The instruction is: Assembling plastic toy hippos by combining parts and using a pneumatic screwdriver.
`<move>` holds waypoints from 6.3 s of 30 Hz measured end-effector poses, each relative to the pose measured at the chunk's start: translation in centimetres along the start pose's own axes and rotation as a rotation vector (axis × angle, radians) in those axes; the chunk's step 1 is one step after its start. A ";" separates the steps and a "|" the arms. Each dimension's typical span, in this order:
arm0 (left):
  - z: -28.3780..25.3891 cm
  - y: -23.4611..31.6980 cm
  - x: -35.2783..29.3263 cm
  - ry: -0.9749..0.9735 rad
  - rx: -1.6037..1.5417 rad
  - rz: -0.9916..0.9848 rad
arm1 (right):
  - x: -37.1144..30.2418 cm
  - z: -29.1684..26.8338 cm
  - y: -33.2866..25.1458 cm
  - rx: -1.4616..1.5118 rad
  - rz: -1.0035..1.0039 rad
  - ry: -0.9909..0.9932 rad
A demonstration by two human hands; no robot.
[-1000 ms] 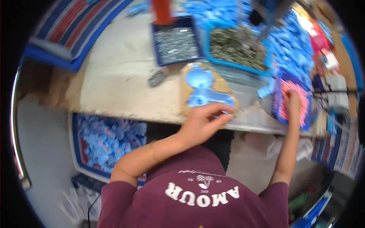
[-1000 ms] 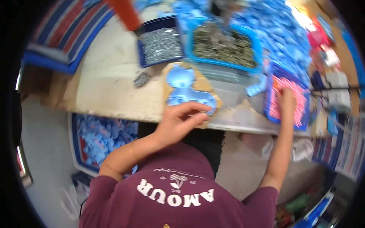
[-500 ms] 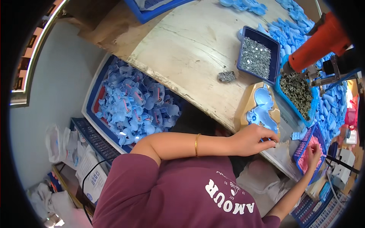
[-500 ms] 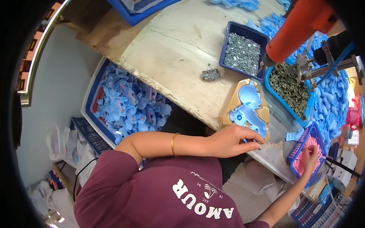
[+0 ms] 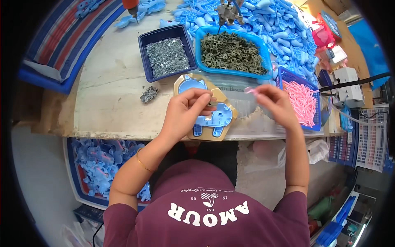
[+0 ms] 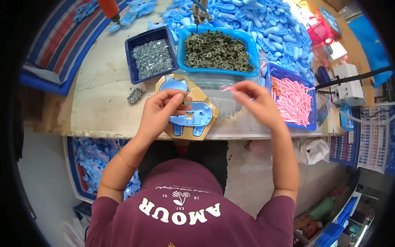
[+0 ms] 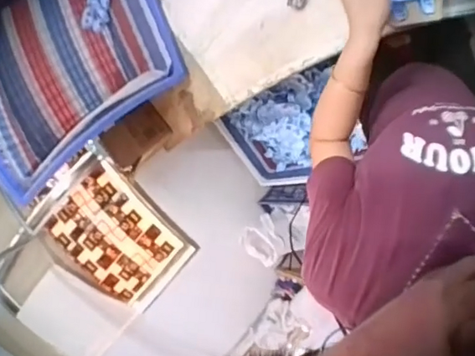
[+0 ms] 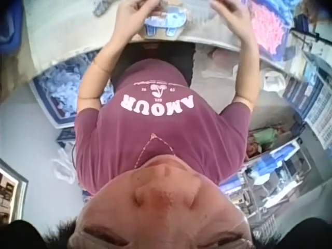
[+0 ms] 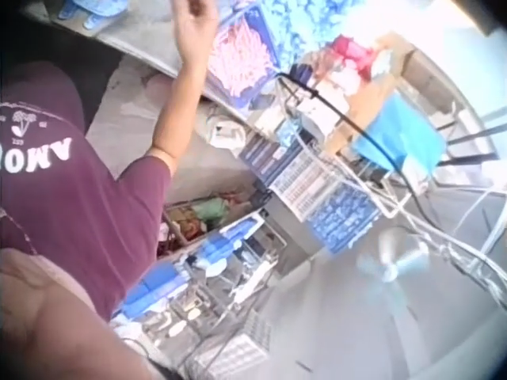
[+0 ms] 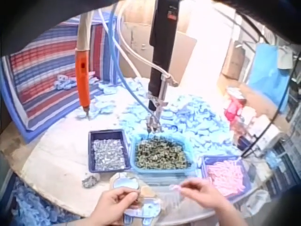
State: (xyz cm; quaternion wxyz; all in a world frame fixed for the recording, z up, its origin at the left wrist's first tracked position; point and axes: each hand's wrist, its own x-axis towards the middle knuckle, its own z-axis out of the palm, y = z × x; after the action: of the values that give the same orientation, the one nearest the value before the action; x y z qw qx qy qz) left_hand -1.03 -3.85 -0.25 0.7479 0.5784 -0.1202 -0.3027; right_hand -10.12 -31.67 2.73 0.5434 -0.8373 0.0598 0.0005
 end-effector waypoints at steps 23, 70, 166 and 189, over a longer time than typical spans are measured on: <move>-1.4 -0.3 -0.3 -0.130 0.037 -0.080 | -0.4 8.3 -3.8 -0.114 -0.177 -0.080; -5.7 -2.0 -2.0 -0.271 1.352 0.791 | 0.6 9.4 -0.3 -0.691 -0.462 -0.001; -1.9 -3.4 0.3 -0.230 1.398 0.927 | 3.5 10.4 -4.1 0.510 -0.295 0.210; -3.9 -1.9 -2.8 -0.051 1.191 0.934 | 3.9 4.2 -17.1 -0.176 -0.624 0.646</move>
State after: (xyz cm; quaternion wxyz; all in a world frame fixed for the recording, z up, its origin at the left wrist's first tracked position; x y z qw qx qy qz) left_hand -1.76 0.57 -2.78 0.3564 0.7664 -0.5134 0.1485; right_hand -4.29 -21.32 16.35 0.3977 -0.8156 -0.0290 -0.4192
